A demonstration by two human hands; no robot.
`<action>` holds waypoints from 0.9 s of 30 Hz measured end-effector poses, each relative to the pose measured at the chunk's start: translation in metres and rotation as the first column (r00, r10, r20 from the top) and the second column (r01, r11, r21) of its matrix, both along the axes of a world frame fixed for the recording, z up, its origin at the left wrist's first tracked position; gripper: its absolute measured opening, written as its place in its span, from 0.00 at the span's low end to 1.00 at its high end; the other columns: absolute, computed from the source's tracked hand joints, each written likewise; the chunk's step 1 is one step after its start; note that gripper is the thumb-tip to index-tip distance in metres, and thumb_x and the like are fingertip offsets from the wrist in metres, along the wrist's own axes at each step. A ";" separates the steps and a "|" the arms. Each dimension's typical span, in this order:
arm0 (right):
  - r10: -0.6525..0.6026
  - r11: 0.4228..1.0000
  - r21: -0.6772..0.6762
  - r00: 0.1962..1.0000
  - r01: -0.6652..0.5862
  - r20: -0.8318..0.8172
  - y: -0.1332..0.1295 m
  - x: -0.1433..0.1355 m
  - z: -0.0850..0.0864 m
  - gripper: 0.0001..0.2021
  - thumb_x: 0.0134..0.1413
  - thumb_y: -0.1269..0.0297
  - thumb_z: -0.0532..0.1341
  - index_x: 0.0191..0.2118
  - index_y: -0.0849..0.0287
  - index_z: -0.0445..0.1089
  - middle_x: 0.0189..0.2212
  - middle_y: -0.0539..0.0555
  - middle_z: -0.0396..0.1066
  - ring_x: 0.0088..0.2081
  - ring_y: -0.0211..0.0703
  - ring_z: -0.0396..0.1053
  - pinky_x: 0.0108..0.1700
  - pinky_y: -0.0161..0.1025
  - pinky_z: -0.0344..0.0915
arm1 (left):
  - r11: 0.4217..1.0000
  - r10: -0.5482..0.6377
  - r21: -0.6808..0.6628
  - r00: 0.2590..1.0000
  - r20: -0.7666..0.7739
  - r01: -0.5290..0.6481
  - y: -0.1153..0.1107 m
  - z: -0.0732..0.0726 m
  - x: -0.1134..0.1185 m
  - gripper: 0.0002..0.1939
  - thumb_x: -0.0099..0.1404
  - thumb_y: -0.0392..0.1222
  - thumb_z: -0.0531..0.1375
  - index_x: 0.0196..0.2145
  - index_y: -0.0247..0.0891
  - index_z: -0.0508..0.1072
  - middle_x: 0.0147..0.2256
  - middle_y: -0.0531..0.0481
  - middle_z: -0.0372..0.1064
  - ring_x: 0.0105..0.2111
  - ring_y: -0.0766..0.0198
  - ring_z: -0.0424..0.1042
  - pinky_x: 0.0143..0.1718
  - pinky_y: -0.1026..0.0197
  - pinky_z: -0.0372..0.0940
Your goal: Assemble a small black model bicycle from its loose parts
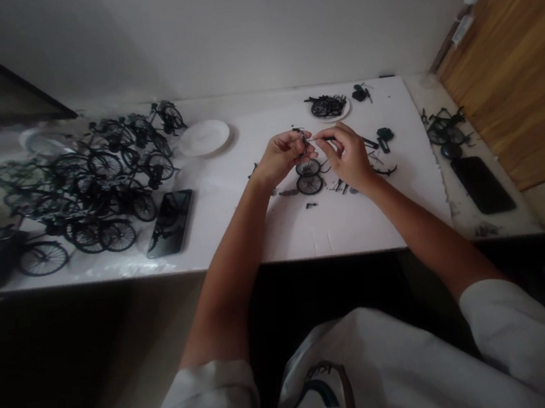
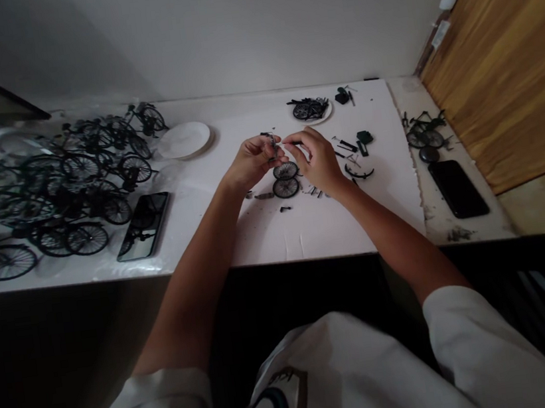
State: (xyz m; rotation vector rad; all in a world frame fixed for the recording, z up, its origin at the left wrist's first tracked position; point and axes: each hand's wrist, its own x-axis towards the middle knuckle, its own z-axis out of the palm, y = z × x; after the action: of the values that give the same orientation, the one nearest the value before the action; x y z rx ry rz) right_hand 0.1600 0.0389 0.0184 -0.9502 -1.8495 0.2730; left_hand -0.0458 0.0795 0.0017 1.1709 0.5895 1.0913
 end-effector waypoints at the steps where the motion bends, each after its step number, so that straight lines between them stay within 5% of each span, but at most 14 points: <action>1: -0.008 1.000 0.006 1.000 0.008 0.029 0.000 0.000 0.000 0.19 0.79 0.47 0.55 0.49 0.55 0.77 0.42 0.57 0.75 0.37 0.45 0.70 0.46 0.46 0.71 | 1.000 0.012 0.006 1.000 -0.008 -0.012 0.000 0.000 0.000 0.32 0.45 0.62 0.83 0.39 0.38 0.82 0.33 0.51 0.82 0.33 0.64 0.84 0.36 0.67 0.77; 6: -0.097 0.995 0.047 0.958 0.087 0.271 -0.002 0.002 0.003 0.15 0.80 0.55 0.55 0.52 0.56 0.78 0.46 0.59 0.80 0.48 0.50 0.76 0.49 0.43 0.68 | 0.993 0.116 0.039 0.991 -0.061 -0.114 0.002 -0.002 -0.002 0.28 0.47 0.60 0.83 0.36 0.37 0.85 0.32 0.48 0.83 0.35 0.62 0.85 0.38 0.64 0.78; 11: -0.199 0.969 -0.015 0.811 0.248 0.550 -0.007 0.001 0.011 0.18 0.82 0.55 0.53 0.55 0.58 0.77 0.40 0.59 0.83 0.41 0.49 0.77 0.40 0.40 0.61 | 0.967 0.220 0.163 0.967 -0.130 -0.198 0.005 -0.005 -0.002 0.25 0.51 0.57 0.82 0.37 0.35 0.87 0.33 0.43 0.85 0.35 0.58 0.85 0.39 0.59 0.78; 16: -0.206 0.943 -0.072 0.738 0.326 0.643 -0.010 -0.003 0.012 0.22 0.83 0.52 0.50 0.51 0.60 0.78 0.37 0.60 0.82 0.36 0.47 0.76 0.37 0.40 0.54 | 0.906 0.331 0.320 0.935 -0.127 -0.278 0.012 -0.011 0.002 0.23 0.50 0.58 0.82 0.28 0.35 0.85 0.31 0.42 0.84 0.35 0.57 0.84 0.35 0.61 0.76; 22: -0.145 0.928 -0.214 0.827 0.304 0.544 -0.012 -0.007 0.007 0.21 0.82 0.54 0.51 0.48 0.58 0.78 0.36 0.58 0.82 0.34 0.46 0.74 0.38 0.40 0.55 | 0.901 0.358 0.291 0.931 -0.078 -0.322 0.010 -0.012 0.009 0.25 0.47 0.60 0.83 0.24 0.36 0.82 0.29 0.44 0.82 0.34 0.59 0.84 0.33 0.63 0.76; 27: -0.018 0.935 -0.336 0.964 0.110 0.264 -0.013 -0.006 0.006 0.25 0.82 0.52 0.50 0.36 0.58 0.74 0.33 0.55 0.78 0.33 0.43 0.70 0.42 0.40 0.59 | 0.893 0.377 0.290 0.924 -0.068 -0.344 0.006 -0.010 0.013 0.22 0.50 0.55 0.83 0.23 0.36 0.81 0.28 0.45 0.81 0.35 0.58 0.85 0.35 0.62 0.76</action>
State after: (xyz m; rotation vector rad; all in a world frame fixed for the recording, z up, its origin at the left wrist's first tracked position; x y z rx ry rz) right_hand 0.1537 0.0260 0.0239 -1.3411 -2.0403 0.4671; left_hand -0.0332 0.0853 -0.0085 1.4108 0.7934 1.4615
